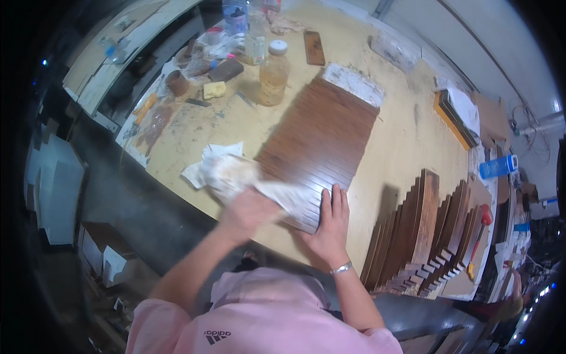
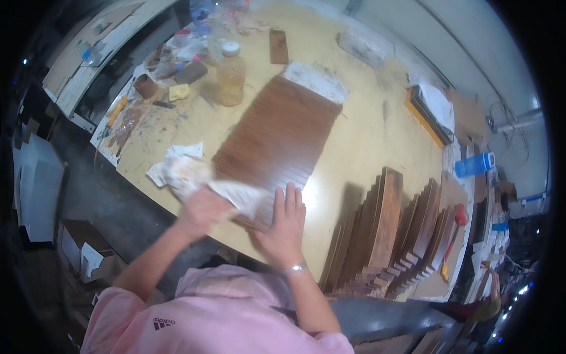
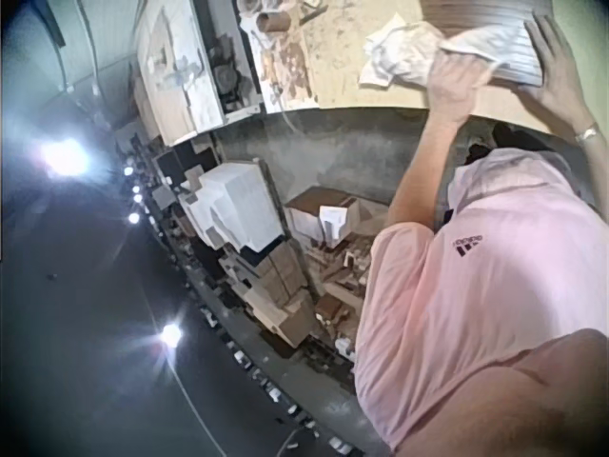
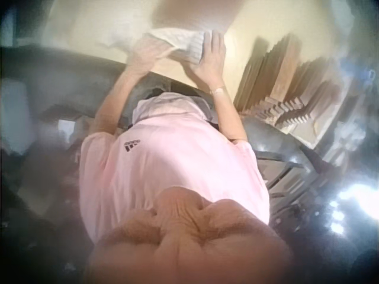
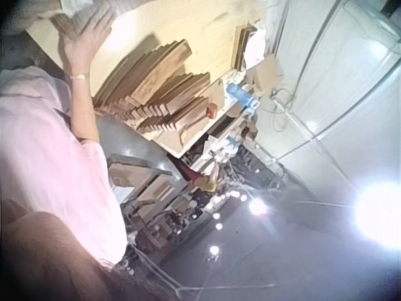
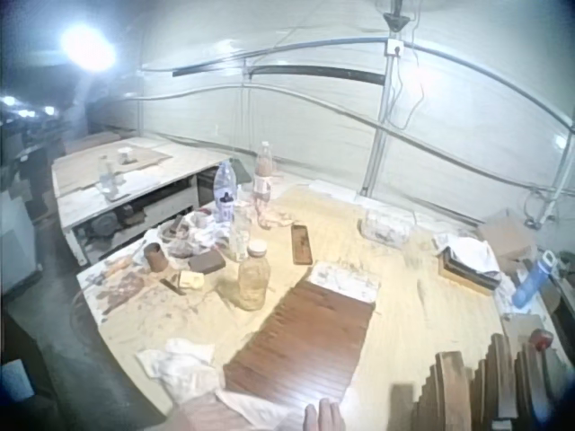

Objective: The person applies oil to a grooved wooden panel and separate wooden slats using a cloth and a sponge, periodically pouring liquid from a bottle onto the cloth.

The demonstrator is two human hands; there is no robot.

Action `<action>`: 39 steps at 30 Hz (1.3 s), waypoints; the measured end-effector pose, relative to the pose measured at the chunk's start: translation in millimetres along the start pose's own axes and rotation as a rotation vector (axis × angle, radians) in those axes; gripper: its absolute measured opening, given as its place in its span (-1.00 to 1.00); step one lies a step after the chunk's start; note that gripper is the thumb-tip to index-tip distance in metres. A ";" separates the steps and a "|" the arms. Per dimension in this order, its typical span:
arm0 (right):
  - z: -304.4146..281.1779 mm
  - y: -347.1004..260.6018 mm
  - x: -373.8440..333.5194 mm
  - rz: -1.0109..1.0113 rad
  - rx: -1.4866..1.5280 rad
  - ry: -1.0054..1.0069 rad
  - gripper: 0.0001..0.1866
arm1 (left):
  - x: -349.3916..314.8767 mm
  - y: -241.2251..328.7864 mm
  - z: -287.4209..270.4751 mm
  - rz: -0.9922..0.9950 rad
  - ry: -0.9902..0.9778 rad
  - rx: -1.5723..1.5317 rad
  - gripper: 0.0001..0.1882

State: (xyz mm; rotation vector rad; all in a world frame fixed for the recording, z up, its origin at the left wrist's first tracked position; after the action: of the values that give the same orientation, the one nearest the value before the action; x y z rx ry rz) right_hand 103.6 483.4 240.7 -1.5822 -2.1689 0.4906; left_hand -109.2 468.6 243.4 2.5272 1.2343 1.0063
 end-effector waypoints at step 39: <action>-1.6 1.1 0.2 0.072 0.083 0.012 0.16 | 7.2 -62.4 -14.5 -0.151 -0.054 0.165 -0.75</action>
State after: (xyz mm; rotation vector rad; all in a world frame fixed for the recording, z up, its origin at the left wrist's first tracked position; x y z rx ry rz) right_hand 105.3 483.9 241.5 -1.6182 -2.0609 0.5840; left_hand -155.3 512.3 232.7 2.5141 1.5236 0.8287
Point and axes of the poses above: each hand's wrist, its own x-axis towards the middle knuckle, its own z-axis out of the palm, y = z × x, the point moved 5 cm from there along x, towards the middle knuckle, and after that the axes turned 1 degree about -z, right-handed, at the moved point
